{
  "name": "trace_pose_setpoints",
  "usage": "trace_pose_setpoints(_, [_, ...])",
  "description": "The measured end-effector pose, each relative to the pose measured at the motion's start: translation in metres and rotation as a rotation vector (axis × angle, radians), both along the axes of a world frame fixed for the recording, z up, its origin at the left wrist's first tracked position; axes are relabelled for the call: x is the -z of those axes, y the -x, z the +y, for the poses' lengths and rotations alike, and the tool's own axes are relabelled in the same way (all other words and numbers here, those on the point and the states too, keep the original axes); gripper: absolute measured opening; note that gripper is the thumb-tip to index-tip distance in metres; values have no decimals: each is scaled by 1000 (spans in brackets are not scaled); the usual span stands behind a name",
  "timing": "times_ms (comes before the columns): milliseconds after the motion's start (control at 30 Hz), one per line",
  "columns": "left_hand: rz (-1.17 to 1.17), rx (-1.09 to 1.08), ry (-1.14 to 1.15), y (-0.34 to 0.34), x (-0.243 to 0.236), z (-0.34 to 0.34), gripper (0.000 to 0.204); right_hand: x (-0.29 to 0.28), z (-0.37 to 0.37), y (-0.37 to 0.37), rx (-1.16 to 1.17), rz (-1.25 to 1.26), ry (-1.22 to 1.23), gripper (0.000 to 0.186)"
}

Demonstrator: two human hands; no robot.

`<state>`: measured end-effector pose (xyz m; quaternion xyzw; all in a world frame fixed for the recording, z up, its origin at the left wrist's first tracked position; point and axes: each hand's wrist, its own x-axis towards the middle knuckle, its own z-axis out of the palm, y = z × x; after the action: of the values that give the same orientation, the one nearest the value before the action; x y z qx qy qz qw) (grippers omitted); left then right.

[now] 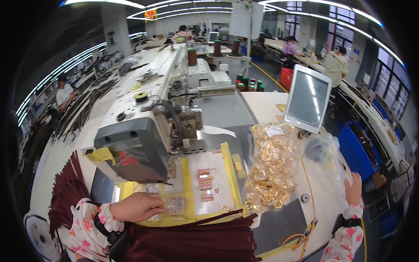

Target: The worker is sewing and assembling zippers or straps for garments or bags using an industrial sewing machine.

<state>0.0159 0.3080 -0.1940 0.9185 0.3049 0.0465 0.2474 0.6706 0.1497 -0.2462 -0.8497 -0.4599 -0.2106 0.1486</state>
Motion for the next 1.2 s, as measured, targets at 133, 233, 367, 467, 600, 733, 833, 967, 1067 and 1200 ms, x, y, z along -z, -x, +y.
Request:
trace_pose_setpoints(133, [0, 16, -10, 3, 2, 0, 17, 35, -20, -65, 63, 196, 177, 44])
trace_pose_setpoints(233, [-4, 9, -12, 3, 2, 0, 17, 46, -22, -92, -22, 359, 230, 43])
trace_pose_setpoints(367, [1, 12, 12, 2, 0, 0, 17, 62, -22, -95, -26, 139, 198, 43])
trace_pose_setpoints(467, [-43, 35, -24, 2, 1, 0, 13, 70, -19, -90, 17, 134, 272, 47])
trace_pose_setpoints(600, [-37, 19, -33, 3, 1, -1, 13, 71, -16, -92, 127, 176, 414, 56])
trace_pose_setpoints(733, [-16, 18, -51, 2, -1, -2, 13, 72, -15, -101, 98, 171, 472, 58])
trace_pose_setpoints(833, [-13, 18, -35, 0, -2, -2, 15, 78, -16, -106, 97, 181, 457, 58])
trace_pose_setpoints(967, [-13, 20, -40, 0, -4, -3, 15, 82, -17, -108, 88, 175, 459, 60])
trace_pose_setpoints(1067, [-17, 45, -27, 0, -6, -3, 12, 80, -17, -104, 97, 165, 463, 59])
trace_pose_setpoints(1200, [-4, 39, -14, 0, -6, -3, 12, 77, -16, -98, 117, 164, 466, 58])
